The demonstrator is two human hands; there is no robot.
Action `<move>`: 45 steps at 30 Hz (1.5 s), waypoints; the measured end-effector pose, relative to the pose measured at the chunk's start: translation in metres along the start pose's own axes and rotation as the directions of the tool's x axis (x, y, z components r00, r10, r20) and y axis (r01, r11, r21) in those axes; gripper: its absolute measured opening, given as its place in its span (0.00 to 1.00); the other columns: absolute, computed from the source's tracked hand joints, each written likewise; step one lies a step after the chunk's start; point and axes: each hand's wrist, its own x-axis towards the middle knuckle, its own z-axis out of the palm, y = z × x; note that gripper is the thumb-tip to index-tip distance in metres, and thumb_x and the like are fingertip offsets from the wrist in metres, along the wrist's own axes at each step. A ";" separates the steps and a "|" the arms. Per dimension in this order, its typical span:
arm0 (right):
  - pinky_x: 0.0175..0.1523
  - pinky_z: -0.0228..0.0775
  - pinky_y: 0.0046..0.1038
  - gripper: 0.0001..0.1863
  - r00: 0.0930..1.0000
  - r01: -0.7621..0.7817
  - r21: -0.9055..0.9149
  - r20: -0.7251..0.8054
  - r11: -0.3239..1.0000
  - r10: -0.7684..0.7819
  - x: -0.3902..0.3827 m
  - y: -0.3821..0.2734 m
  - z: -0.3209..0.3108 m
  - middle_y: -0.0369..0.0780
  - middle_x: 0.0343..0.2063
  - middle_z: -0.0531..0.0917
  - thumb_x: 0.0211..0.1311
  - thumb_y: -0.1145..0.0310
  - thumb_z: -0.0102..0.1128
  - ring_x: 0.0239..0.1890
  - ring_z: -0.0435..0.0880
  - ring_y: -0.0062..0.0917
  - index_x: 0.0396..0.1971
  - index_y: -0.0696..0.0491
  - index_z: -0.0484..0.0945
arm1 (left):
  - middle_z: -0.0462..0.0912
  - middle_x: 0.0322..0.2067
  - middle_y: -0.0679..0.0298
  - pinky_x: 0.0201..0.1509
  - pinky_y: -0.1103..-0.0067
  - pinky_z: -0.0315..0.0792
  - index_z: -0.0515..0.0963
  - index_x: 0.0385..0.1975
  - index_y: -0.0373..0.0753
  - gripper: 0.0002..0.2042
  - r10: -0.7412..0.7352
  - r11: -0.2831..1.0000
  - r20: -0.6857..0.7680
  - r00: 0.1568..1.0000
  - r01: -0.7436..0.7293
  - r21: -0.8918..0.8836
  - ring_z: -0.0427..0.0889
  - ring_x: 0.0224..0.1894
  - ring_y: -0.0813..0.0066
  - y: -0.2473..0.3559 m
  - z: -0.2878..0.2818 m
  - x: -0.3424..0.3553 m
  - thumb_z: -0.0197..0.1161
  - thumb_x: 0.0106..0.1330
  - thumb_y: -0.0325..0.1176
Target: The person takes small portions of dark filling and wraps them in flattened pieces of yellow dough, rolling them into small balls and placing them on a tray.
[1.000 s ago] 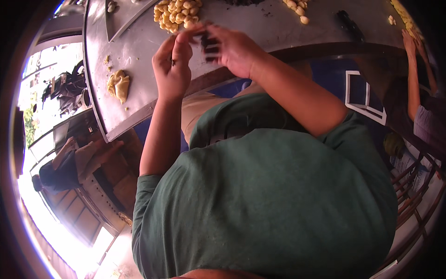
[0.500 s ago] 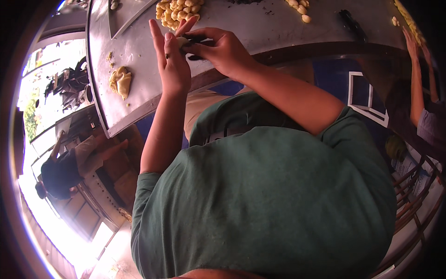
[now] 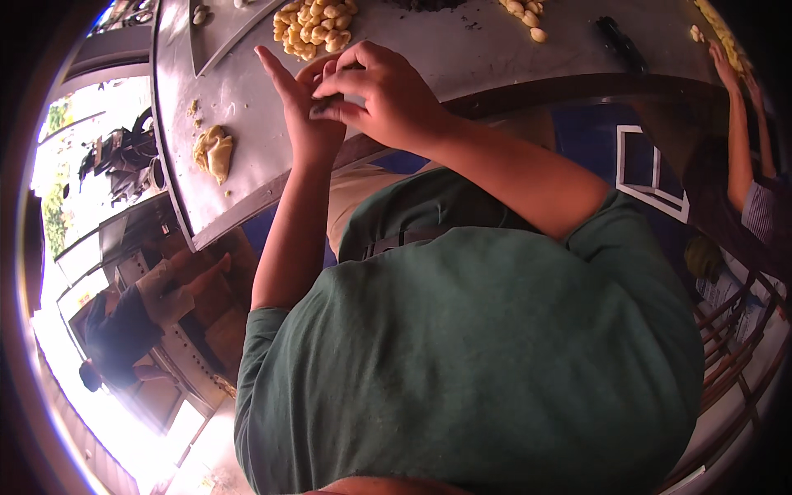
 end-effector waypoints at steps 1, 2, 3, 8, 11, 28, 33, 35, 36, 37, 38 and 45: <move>0.48 0.77 0.35 0.16 1.000 -0.002 -0.011 0.002 1.000 0.002 -0.001 0.006 0.001 0.39 0.35 0.82 0.54 0.68 0.76 0.39 0.84 0.34 0.44 0.50 0.85 | 0.86 0.48 0.53 0.47 0.75 0.77 0.26 0.78 0.44 0.46 0.002 1.000 0.002 1.000 -0.002 -0.011 0.86 0.42 0.65 0.001 -0.001 0.000 0.56 0.72 0.27; 0.47 0.77 0.33 0.12 0.988 -0.151 -0.033 0.008 0.988 0.151 -0.002 0.013 0.003 0.39 0.35 0.82 0.57 0.69 0.74 0.39 0.84 0.34 0.41 0.51 0.85 | 0.86 0.47 0.52 0.48 0.74 0.78 0.35 0.78 0.44 0.42 -0.161 0.986 0.119 0.980 0.153 0.071 0.86 0.43 0.63 0.003 -0.006 -0.002 0.55 0.71 0.26; 0.46 0.76 0.31 0.09 0.956 -0.291 -0.066 0.006 0.954 0.292 -0.003 0.026 0.001 0.40 0.35 0.82 0.59 0.69 0.73 0.39 0.83 0.34 0.38 0.52 0.84 | 0.86 0.47 0.52 0.49 0.74 0.78 0.44 0.78 0.44 0.38 -0.315 0.945 0.221 0.923 0.284 0.161 0.86 0.44 0.62 0.007 -0.008 0.001 0.55 0.71 0.25; 0.39 0.74 0.30 0.12 0.941 -0.333 -0.230 -0.014 0.915 0.339 -0.009 0.081 -0.033 0.40 0.31 0.82 0.60 0.66 0.73 0.33 0.81 0.30 0.42 0.51 0.83 | 0.85 0.50 0.53 0.58 0.67 0.76 0.64 0.71 0.45 0.26 -0.093 0.960 0.139 0.986 0.052 0.277 0.84 0.53 0.57 -0.031 -0.031 -0.008 0.44 0.73 0.23; 0.46 0.78 0.32 0.12 0.950 -0.302 -0.389 -0.046 0.871 0.308 0.041 0.106 -0.067 0.43 0.42 0.86 0.65 0.67 0.65 0.43 0.86 0.35 0.46 0.52 0.82 | 0.85 0.51 0.54 0.61 0.66 0.74 0.62 0.72 0.45 0.26 -0.208 0.945 0.027 0.978 0.194 0.262 0.82 0.58 0.56 -0.051 -0.046 -0.014 0.43 0.74 0.24; 0.55 0.78 0.38 0.11 0.886 -0.191 -0.724 0.163 0.663 0.434 0.029 0.116 -0.072 0.43 0.44 0.86 0.67 0.68 0.54 0.52 0.83 0.39 0.44 0.52 0.82 | 0.86 0.48 0.58 0.58 0.66 0.76 0.63 0.72 0.48 0.22 -0.207 0.931 0.062 0.976 0.177 0.318 0.84 0.54 0.59 -0.061 -0.043 -0.014 0.44 0.80 0.35; 0.49 0.78 0.40 0.07 0.737 0.028 -0.768 0.448 0.640 0.506 0.026 0.101 -0.066 0.44 0.38 0.86 0.65 0.68 0.56 0.45 0.85 0.43 0.36 0.51 0.82 | 0.86 0.48 0.57 0.55 0.65 0.77 0.63 0.72 0.49 0.22 -0.194 0.922 0.060 0.979 0.161 0.351 0.84 0.54 0.56 -0.063 -0.046 -0.016 0.46 0.79 0.34; 0.48 0.77 0.38 0.10 0.891 -0.070 -0.573 0.332 0.816 0.309 0.023 0.112 -0.085 0.44 0.37 0.85 0.60 0.72 0.66 0.45 0.84 0.42 0.41 0.52 0.83 | 0.86 0.48 0.57 0.55 0.64 0.78 0.64 0.71 0.48 0.22 -0.195 0.921 0.072 0.978 0.157 0.357 0.84 0.54 0.56 -0.059 -0.043 -0.017 0.47 0.78 0.33; 0.49 0.77 0.37 0.10 0.950 -0.108 -0.551 0.189 0.827 0.249 0.022 0.111 -0.086 0.44 0.39 0.86 0.62 0.71 0.65 0.45 0.84 0.42 0.44 0.52 0.83 | 0.86 0.48 0.57 0.54 0.64 0.78 0.65 0.71 0.48 0.22 -0.198 0.927 0.070 0.978 0.164 0.336 0.84 0.53 0.55 -0.061 -0.044 -0.018 0.47 0.78 0.32; 0.49 0.77 0.36 0.11 0.983 -0.134 -0.512 0.041 0.848 0.180 0.023 0.109 -0.083 0.44 0.40 0.86 0.64 0.71 0.64 0.44 0.85 0.43 0.46 0.51 0.84 | 0.86 0.48 0.57 0.54 0.64 0.78 0.66 0.70 0.48 0.22 -0.199 0.930 0.056 0.978 0.171 0.324 0.84 0.52 0.54 -0.063 -0.046 -0.018 0.48 0.77 0.32; 0.49 0.78 0.38 0.13 0.969 -0.199 -0.568 0.006 0.798 0.247 0.011 0.115 -0.090 0.44 0.44 0.85 0.66 0.68 0.62 0.45 0.85 0.43 0.49 0.50 0.83 | 0.86 0.47 0.57 0.54 0.64 0.78 0.67 0.69 0.47 0.21 -0.200 0.940 0.049 0.979 0.178 0.290 0.85 0.51 0.53 -0.065 -0.046 -0.018 0.48 0.77 0.31; 0.57 0.78 0.38 0.18 0.894 -0.205 -0.631 0.190 0.748 0.405 -0.036 0.111 -0.071 0.44 0.54 0.83 0.66 0.73 0.56 0.53 0.84 0.40 0.54 0.46 0.83 | 0.86 0.47 0.56 0.54 0.63 0.77 0.67 0.69 0.49 0.21 -0.208 0.937 0.091 0.974 0.172 0.303 0.84 0.51 0.53 -0.069 -0.043 -0.013 0.47 0.78 0.31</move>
